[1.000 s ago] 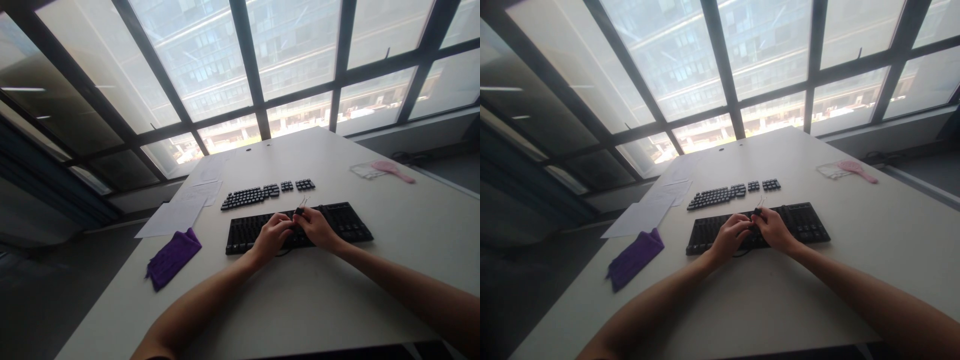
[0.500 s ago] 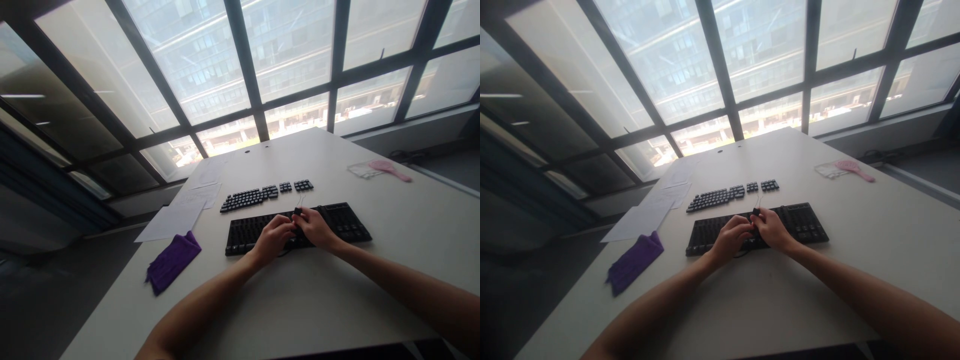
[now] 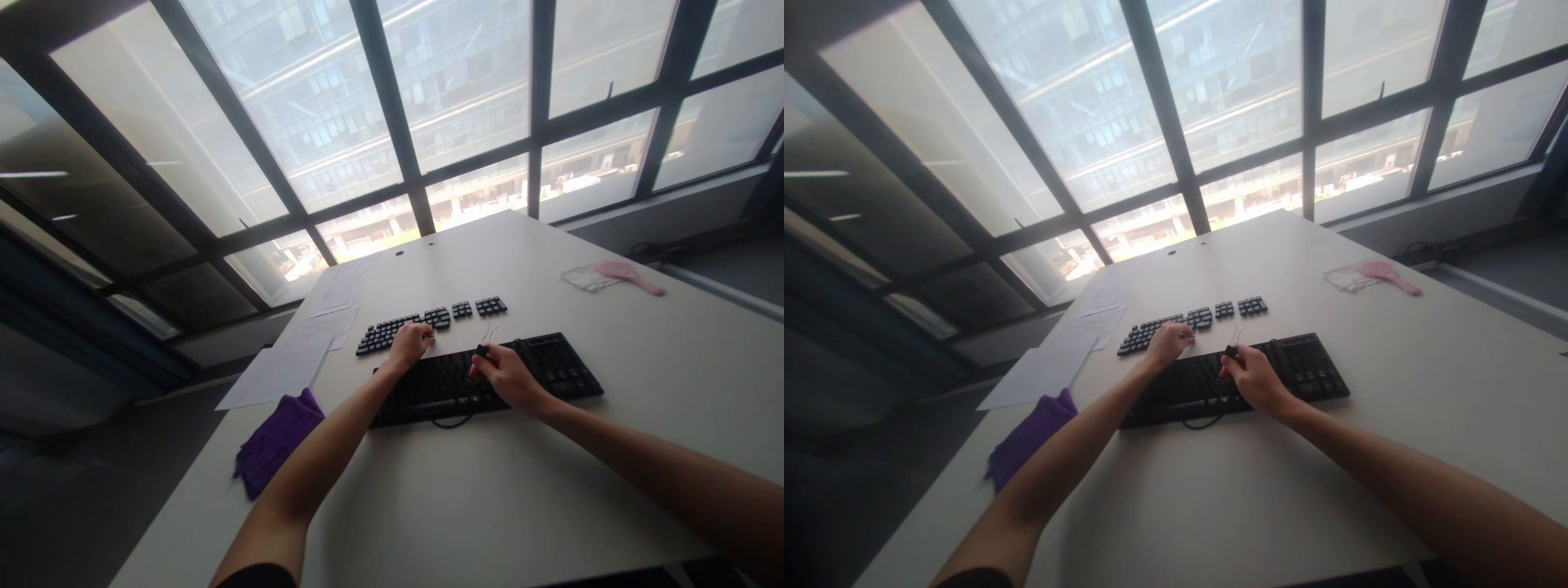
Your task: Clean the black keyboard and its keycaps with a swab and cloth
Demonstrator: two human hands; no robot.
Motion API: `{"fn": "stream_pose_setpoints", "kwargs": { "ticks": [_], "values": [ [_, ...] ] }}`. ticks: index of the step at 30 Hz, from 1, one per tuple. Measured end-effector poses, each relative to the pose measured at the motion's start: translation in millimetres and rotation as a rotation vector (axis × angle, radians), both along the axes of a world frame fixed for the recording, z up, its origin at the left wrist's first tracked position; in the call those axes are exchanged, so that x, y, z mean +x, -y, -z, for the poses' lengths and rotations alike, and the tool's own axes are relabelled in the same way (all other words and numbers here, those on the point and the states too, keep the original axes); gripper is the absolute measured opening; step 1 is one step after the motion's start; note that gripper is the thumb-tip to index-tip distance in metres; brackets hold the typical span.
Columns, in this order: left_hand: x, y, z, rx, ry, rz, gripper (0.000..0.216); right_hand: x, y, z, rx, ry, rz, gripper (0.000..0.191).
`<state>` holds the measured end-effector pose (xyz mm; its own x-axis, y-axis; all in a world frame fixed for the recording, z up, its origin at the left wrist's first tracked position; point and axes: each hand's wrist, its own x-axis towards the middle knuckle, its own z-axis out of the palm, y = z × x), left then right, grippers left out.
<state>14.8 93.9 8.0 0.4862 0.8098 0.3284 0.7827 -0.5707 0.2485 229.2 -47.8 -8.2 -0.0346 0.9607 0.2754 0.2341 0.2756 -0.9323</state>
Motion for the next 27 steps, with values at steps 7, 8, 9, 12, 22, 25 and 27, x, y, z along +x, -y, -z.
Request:
{"fn": "stream_pose_setpoints", "kwargs": {
  "ticks": [7,8,9,12,22,25,27],
  "values": [
    [-3.2,-7.9,2.8,0.076,-0.025,-0.002,0.005,0.5,0.6,-1.5,-0.009,0.002,-0.009,0.029],
    [-3.7,-9.0,3.0,0.088,-0.029,-0.011,0.005,0.6,0.4,-1.3,-0.01,-0.003,-0.01,0.029],
    [-4.1,-10.1,3.3,0.092,-0.034,-0.018,0.005,0.6,0.2,-1.2,-0.01,-0.008,-0.012,0.03],
    [-5.0,-13.1,4.0,0.091,-0.043,-0.031,0.007,0.1,0.0,-1.9,-0.009,-0.031,-0.018,0.032],
    [10.8,32.2,-14.5,0.105,0.099,0.043,0.01,29.4,-15.8,-18.1,0.053,-0.045,-0.005,0.028],
    [25.6,71.6,-17.4,0.017,0.154,0.211,0.013,43.8,-18.9,-27.4,0.047,0.093,-0.131,0.026],
    [34.3,95.0,-16.7,-0.048,0.181,0.273,0.014,49.0,-19.1,-30.4,0.039,0.149,-0.145,0.026]
  ]
}}
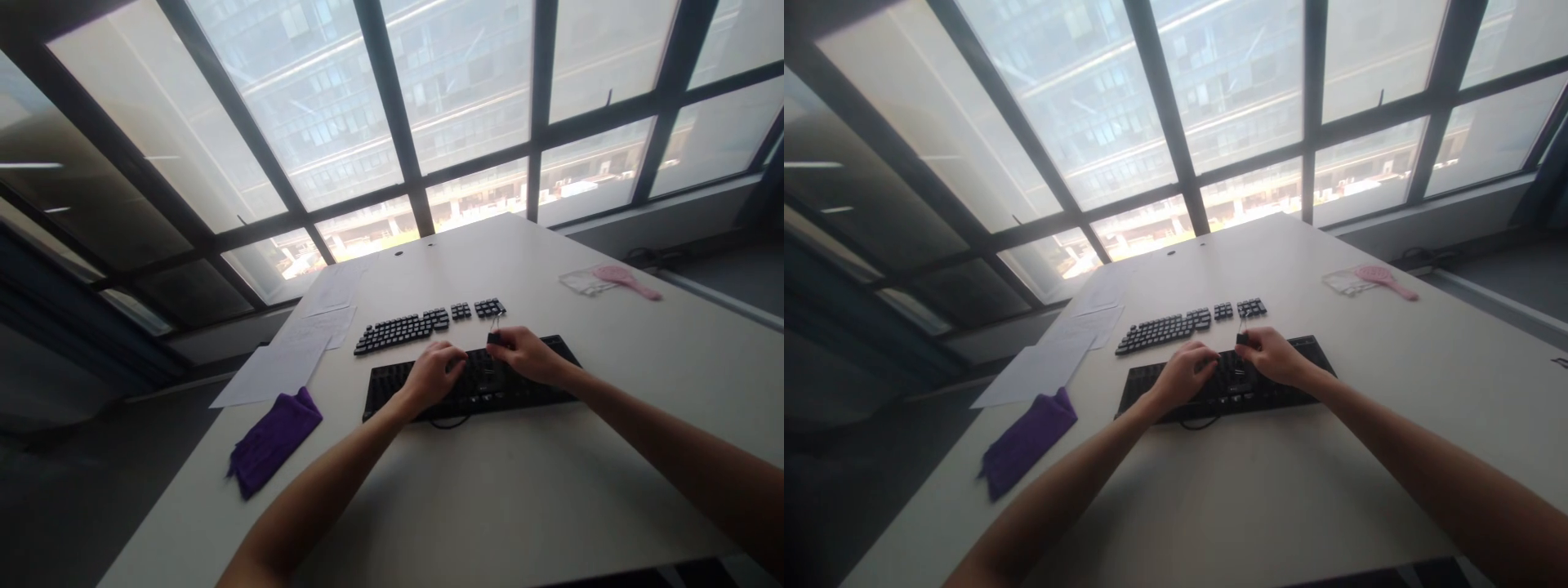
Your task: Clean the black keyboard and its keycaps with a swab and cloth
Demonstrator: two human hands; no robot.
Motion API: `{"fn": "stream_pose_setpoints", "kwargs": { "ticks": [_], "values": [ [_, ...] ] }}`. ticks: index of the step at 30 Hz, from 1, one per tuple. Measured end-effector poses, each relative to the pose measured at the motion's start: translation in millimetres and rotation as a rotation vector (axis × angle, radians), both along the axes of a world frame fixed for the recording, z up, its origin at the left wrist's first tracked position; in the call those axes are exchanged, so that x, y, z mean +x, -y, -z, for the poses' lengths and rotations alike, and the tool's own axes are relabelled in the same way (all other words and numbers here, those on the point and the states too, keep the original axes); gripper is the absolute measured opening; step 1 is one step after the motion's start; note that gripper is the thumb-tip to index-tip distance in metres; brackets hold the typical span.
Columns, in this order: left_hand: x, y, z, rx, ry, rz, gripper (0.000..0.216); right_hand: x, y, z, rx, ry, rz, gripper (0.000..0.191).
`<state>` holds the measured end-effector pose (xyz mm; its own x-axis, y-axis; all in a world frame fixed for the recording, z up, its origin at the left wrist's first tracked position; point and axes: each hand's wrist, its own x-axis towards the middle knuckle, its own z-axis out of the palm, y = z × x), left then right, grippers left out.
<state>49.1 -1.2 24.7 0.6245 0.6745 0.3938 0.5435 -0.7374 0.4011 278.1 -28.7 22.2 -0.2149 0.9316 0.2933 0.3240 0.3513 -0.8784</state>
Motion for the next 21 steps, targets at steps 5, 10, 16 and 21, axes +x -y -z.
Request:
{"fn": "stream_pose_setpoints", "kwargs": {
  "ticks": [5,10,16,21],
  "values": [
    [11.5,29.5,7.0,-0.119,0.036,0.06,0.012,6.7,2.7,4.3,-0.036,0.051,0.011,0.027],
    [15.3,29.9,15.4,-0.167,0.008,0.07,0.019,12.8,9.6,10.7,-0.074,0.106,0.052,0.031],
    [18.3,26.1,20.9,-0.197,0.006,0.071,0.023,8.0,23.0,13.3,-0.028,0.193,0.203,0.028],
    [19.7,25.7,21.4,-0.22,0.012,0.069,0.021,7.6,27.9,16.1,-0.106,0.129,0.243,0.028]
  ]
}}
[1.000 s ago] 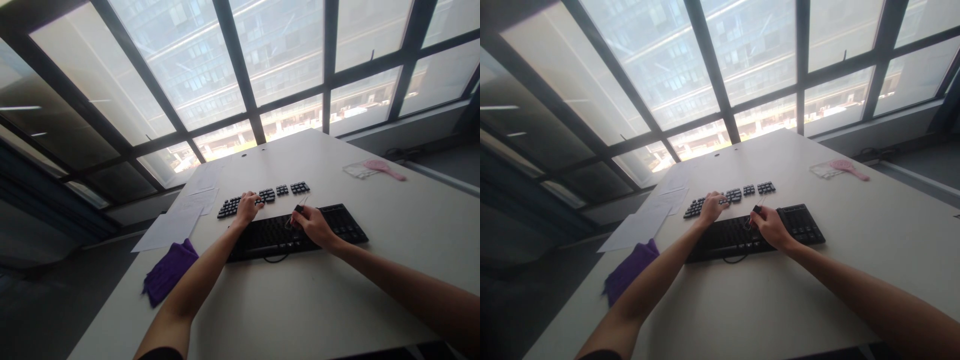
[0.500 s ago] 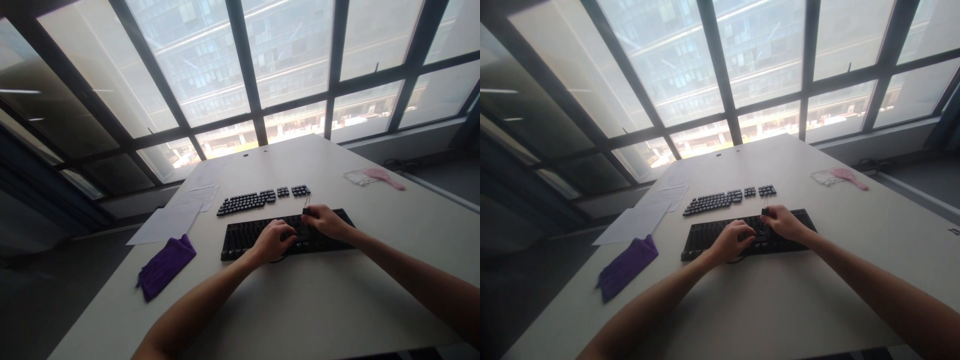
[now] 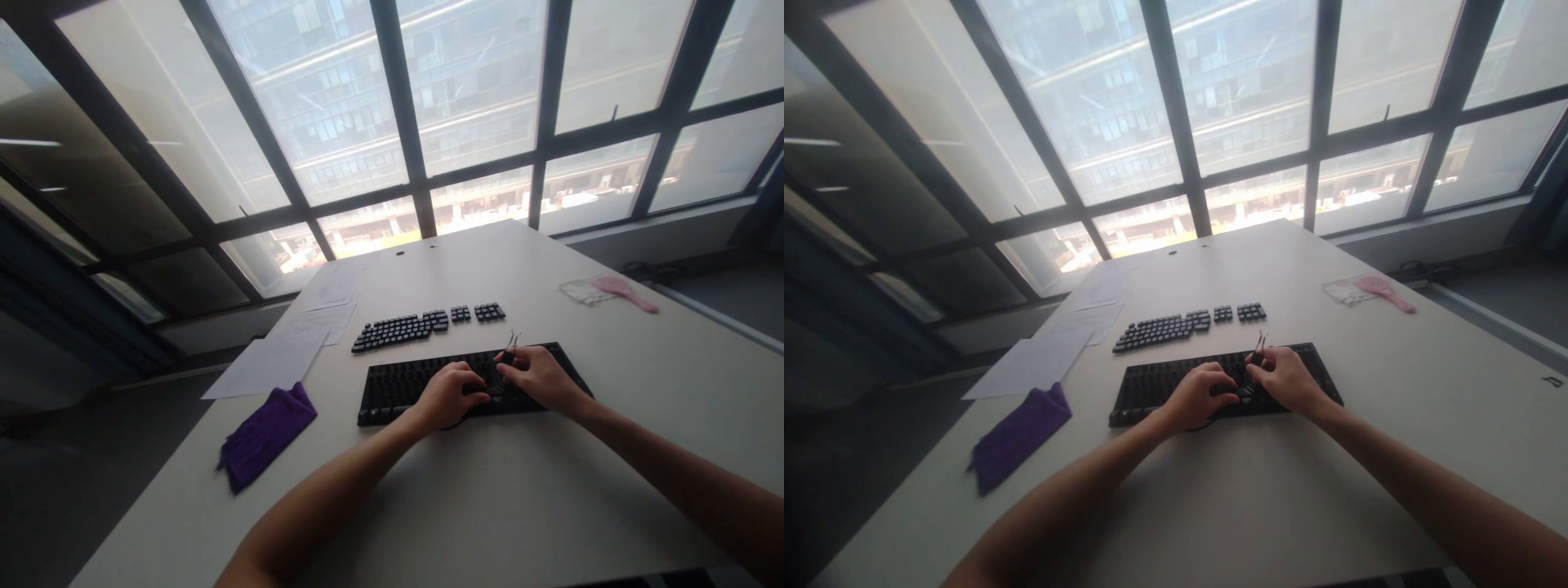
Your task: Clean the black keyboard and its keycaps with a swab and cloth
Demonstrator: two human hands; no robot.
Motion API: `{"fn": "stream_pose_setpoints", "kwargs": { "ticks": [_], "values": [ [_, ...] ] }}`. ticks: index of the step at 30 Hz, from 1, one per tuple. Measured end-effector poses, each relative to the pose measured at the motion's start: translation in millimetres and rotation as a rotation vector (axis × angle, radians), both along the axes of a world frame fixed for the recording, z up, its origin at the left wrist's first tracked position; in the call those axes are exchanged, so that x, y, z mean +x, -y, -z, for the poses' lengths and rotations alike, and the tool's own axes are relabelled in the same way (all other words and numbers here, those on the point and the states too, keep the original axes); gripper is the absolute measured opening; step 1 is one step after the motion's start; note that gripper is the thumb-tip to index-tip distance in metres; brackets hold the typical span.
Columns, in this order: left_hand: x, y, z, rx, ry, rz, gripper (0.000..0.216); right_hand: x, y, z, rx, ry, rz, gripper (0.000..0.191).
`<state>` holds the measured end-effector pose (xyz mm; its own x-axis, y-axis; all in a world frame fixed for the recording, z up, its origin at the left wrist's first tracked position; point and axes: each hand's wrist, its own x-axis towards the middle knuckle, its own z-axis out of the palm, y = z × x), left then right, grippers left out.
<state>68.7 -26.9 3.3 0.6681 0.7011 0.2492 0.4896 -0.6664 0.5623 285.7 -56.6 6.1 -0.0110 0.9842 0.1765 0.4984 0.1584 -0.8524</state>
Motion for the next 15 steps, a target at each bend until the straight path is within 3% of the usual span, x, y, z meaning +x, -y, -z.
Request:
{"fn": "stream_pose_setpoints", "kwargs": {
  "ticks": [8,15],
  "values": [
    [-1.0,2.3,1.6,0.003,0.043,-0.024,0.018,-1.9,3.0,0.3,-0.131,-0.098,0.077,0.011],
    [-2.2,1.9,2.3,-0.012,0.067,-0.019,0.023,-18.6,10.5,-0.3,-0.195,-0.268,0.144,0.013]
  ]
}}
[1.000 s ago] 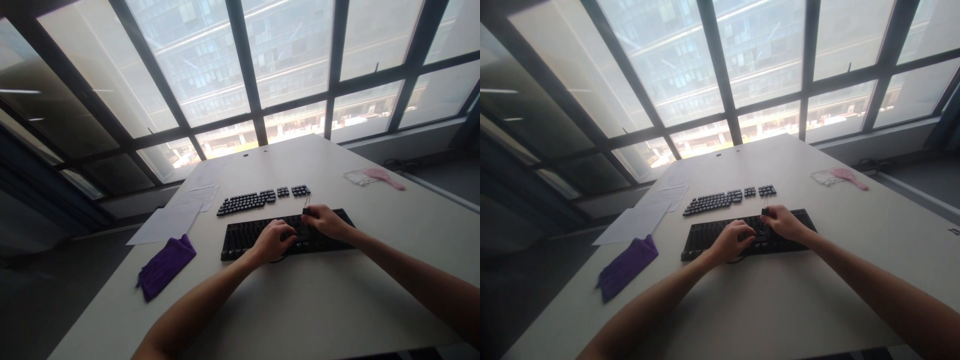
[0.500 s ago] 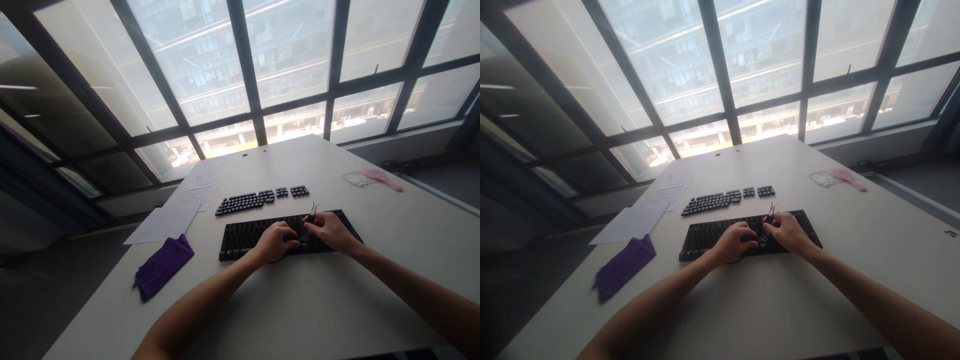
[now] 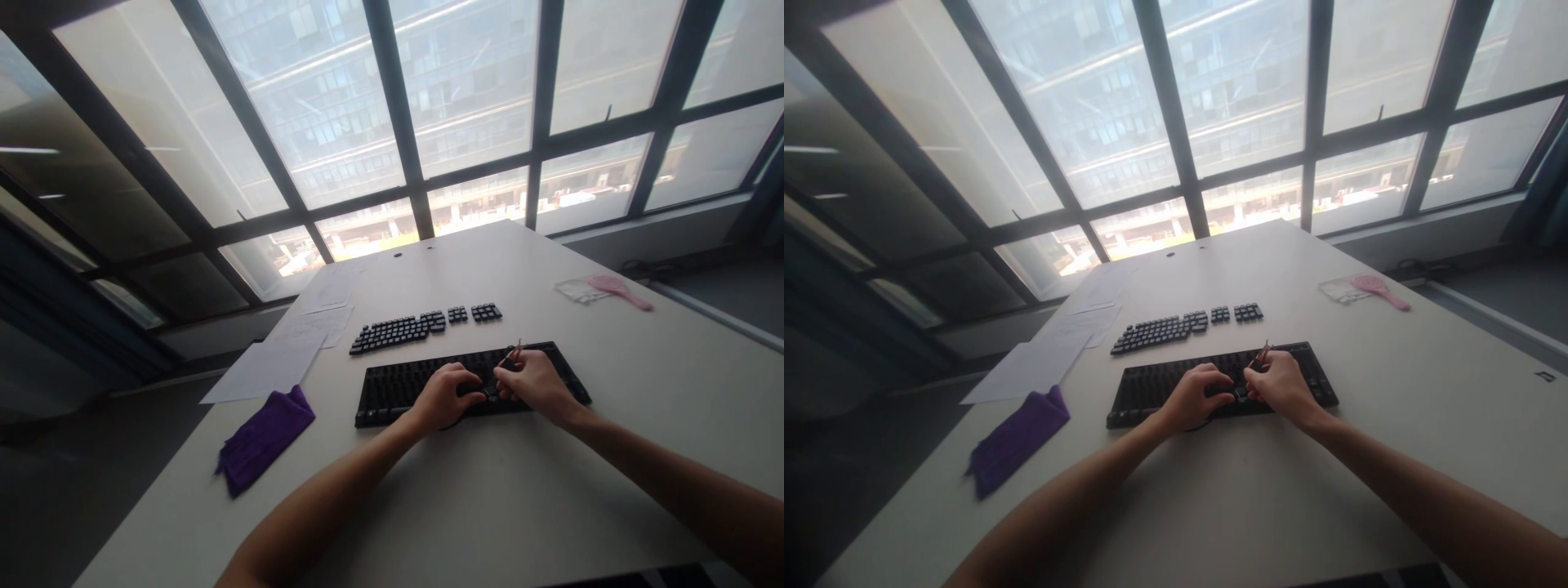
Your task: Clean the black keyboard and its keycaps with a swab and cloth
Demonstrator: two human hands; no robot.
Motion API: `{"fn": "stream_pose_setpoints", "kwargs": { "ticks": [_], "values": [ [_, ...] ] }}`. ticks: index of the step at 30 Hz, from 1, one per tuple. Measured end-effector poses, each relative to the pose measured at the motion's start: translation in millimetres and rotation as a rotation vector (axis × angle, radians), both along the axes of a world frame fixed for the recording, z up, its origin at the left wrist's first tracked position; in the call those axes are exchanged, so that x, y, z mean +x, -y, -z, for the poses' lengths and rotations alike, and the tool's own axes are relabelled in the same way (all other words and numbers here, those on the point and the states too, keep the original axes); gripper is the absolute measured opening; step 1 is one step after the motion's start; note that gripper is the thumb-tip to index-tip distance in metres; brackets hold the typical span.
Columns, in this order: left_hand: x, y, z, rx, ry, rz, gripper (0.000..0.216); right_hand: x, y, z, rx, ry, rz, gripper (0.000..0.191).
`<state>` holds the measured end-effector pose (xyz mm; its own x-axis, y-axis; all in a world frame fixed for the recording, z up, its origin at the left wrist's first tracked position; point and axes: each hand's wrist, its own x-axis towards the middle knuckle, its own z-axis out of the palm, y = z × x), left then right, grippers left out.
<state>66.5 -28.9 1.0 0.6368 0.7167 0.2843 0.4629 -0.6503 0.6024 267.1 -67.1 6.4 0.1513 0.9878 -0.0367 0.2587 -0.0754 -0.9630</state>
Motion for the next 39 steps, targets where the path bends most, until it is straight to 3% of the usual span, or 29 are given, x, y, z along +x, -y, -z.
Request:
{"fn": "stream_pose_setpoints", "kwargs": {
  "ticks": [5,11,19,24,34,39],
  "values": [
    [-1.5,0.0,0.4,0.004,0.002,0.009,0.024,-6.3,3.3,-0.4,0.007,-0.035,0.005,0.009],
    [-1.2,1.8,-1.2,0.012,0.005,0.01,0.02,2.1,1.7,-6.5,0.203,0.379,-0.004,0.01],
    [0.4,5.3,-5.8,0.021,0.05,-0.005,0.021,11.0,-3.4,-12.6,0.014,0.076,-0.235,0.028],
    [0.8,5.0,-5.7,0.02,0.053,-0.016,0.02,20.2,-13.0,-4.3,-0.021,0.074,-0.271,0.019],
    [0.3,5.1,-6.1,0.0,0.074,-0.015,0.017,15.3,-6.1,-11.1,-0.22,-0.187,-0.156,0.007],
    [-0.2,3.3,-8.2,-0.054,0.11,-0.034,0.023,4.8,-1.6,-7.2,-0.135,-0.184,-0.122,0.009]
  ]
}}
